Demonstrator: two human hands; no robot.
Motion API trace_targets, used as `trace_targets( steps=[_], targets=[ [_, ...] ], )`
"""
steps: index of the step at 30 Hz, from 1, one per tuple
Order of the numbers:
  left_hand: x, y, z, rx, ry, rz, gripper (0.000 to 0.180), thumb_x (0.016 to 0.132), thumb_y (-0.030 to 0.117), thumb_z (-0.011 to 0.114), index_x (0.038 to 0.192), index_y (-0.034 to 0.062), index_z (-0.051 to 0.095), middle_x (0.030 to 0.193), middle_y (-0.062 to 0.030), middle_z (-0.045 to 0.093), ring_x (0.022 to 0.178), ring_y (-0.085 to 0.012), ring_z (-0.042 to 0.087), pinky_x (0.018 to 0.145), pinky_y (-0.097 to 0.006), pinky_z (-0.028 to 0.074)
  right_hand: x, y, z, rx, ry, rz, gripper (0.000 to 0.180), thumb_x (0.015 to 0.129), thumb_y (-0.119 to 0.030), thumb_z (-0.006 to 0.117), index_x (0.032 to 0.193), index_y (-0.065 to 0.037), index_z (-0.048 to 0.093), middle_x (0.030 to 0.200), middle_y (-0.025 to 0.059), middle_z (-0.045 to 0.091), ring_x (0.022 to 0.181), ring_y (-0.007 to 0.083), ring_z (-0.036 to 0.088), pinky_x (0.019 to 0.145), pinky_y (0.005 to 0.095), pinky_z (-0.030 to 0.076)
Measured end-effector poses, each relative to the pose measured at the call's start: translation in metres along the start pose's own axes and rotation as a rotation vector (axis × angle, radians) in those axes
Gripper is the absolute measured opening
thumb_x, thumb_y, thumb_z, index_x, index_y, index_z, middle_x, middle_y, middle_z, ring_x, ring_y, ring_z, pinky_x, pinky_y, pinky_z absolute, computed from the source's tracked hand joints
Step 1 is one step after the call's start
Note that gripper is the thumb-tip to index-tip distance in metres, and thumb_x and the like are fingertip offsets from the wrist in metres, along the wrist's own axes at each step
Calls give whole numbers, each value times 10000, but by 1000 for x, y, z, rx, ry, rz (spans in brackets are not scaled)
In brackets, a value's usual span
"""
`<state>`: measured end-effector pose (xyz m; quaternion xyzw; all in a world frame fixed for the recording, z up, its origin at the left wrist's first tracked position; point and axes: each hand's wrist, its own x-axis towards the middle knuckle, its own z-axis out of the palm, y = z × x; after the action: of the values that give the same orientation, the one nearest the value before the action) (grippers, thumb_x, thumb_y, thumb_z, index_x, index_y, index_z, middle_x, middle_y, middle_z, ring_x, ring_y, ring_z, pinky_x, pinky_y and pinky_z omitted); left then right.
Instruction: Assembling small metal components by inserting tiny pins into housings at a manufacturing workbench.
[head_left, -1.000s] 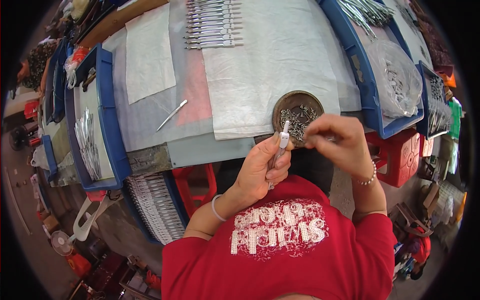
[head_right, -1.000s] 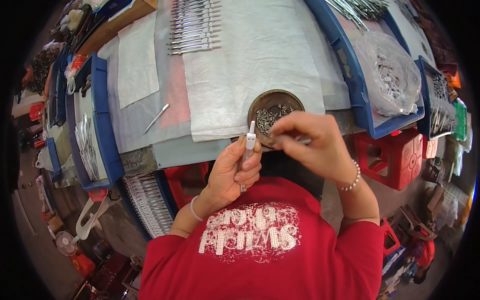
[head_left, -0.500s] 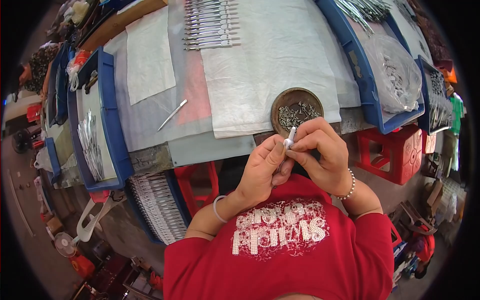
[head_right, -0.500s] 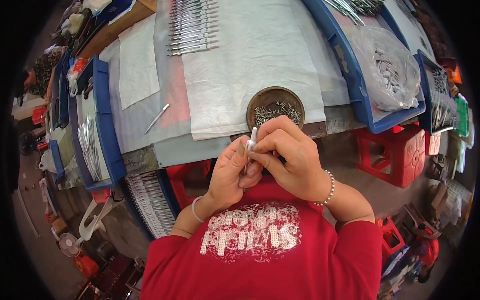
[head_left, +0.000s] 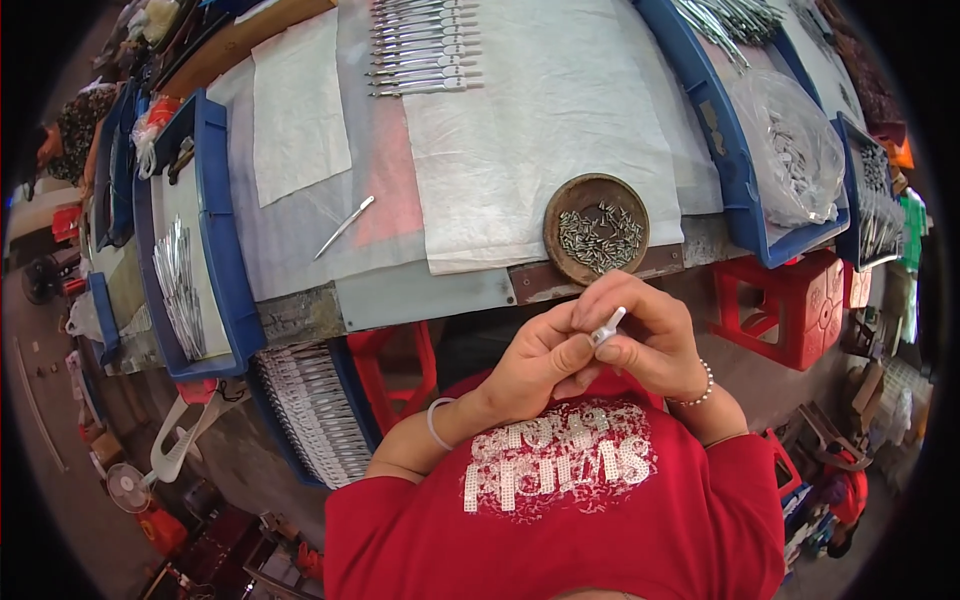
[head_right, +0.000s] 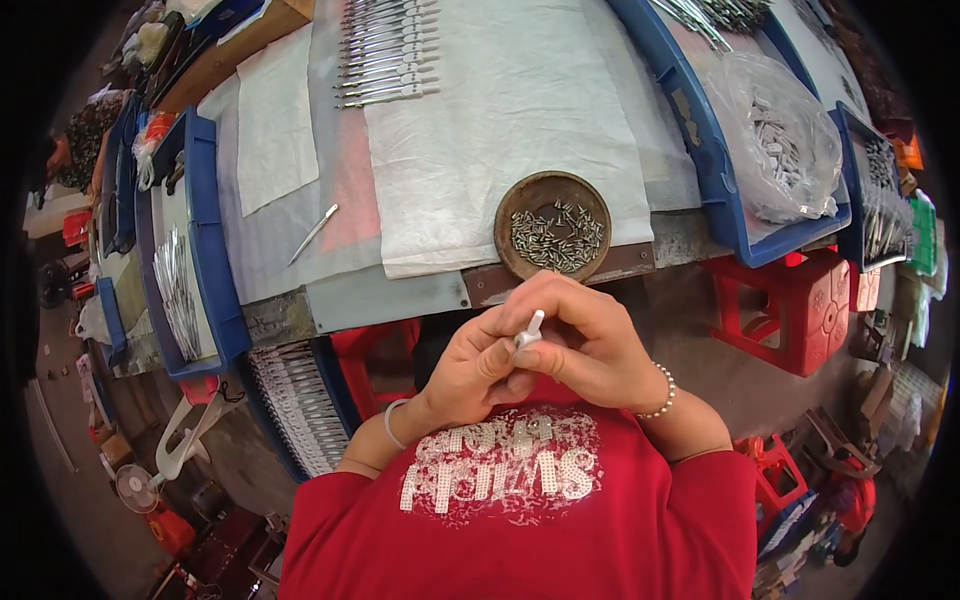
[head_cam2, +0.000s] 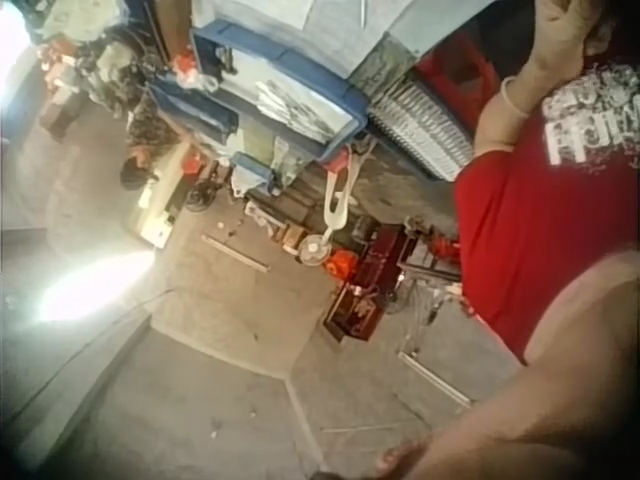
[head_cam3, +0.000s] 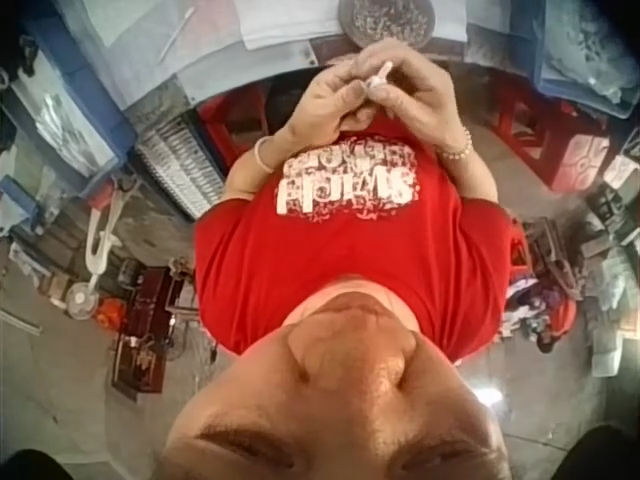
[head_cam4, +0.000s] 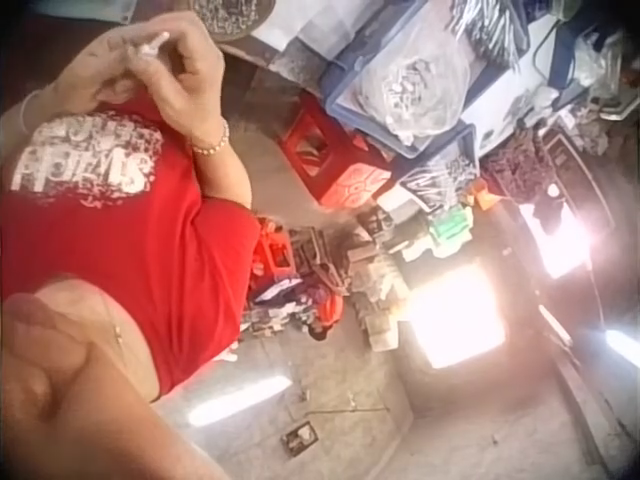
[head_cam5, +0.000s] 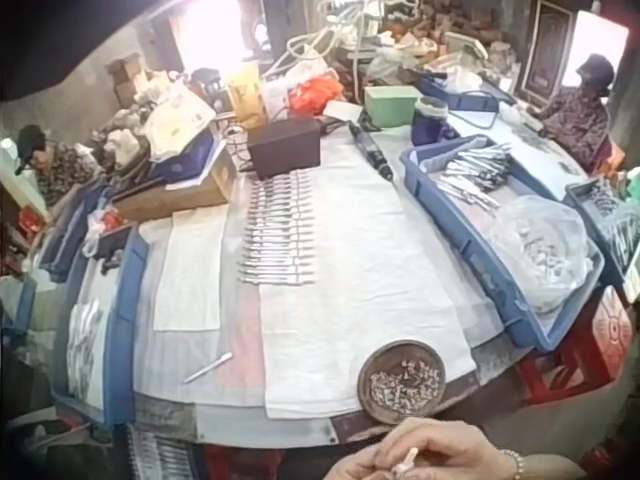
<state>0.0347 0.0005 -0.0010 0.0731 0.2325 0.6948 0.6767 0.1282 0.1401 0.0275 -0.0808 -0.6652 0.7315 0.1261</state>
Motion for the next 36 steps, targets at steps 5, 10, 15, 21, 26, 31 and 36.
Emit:
trace_targets(
  steps=[5, 10, 15, 21, 26, 31, 36],
  targets=[
    [3, -6, 1, -69, 43, -62, 272, 984, 266, 501, 1168, 66, 494, 702, 9, 475, 503, -29, 366, 417, -165, 266, -9, 15, 6, 143, 208, 104, 145, 857, -101, 662, 928, -19, 566, 915, 53, 578, 855, 134, 550, 765, 257, 442],
    [3, -5, 7, -124, 82, -105, 255, 987, 277, 491, 1130, 66, 498, 682, 9, 459, 483, -33, 331, 415, -165, 257, -8, 12, -7, 179, 72, 138, 116, 860, -72, 645, 936, -16, 578, 920, 49, 577, 827, 88, 548, 733, 239, 454],
    [5, 8, 3, -164, 73, -106, 333, 971, 376, 478, 1057, 60, 536, 656, 1, 465, 454, -45, 320, 414, -209, 258, 22, 5, -42, -633, 148, 22, 148, 851, -46, 601, 995, -13, 597, 931, 87, 589, 766, 177, 597, 673, 271, 475],
    [-1, 13, -5, -211, 139, -44, 359, 974, 366, 489, 1026, 19, 564, 649, 4, 470, 445, -39, 318, 410, -198, 266, 44, 22, -57, -1141, -72, -65, 100, 788, -28, 589, 887, -19, 575, 901, 123, 560, 781, 306, 580, 660, 357, 475],
    [-4, 13, -13, -183, 148, -41, 382, 988, 395, 434, 1029, 36, 556, 640, 4, 468, 434, -41, 320, 403, -209, 288, 57, 24, -60, -1334, -268, -85, 76, 748, -25, 589, 796, -29, 531, 830, 113, 516, 789, 295, 556, 666, 385, 456],
    [-4, 14, -18, -232, 108, -33, 385, 989, 391, 434, 1043, 33, 565, 638, 2, 474, 420, -42, 318, 398, -210, 288, 61, 14, -59, -1197, -241, -29, 83, 749, -25, 598, 793, -19, 527, 813, 108, 536, 739, 279, 559, 630, 352, 444],
    [-1, 13, -20, -319, 111, -45, 379, 994, 388, 426, 1042, 40, 569, 629, 0, 485, 407, -40, 327, 386, -208, 282, 48, -9, -47, -584, -133, 71, 115, 752, -43, 595, 833, 9, 533, 757, 88, 563, 674, 196, 567, 624, 291, 445]
  ],
)
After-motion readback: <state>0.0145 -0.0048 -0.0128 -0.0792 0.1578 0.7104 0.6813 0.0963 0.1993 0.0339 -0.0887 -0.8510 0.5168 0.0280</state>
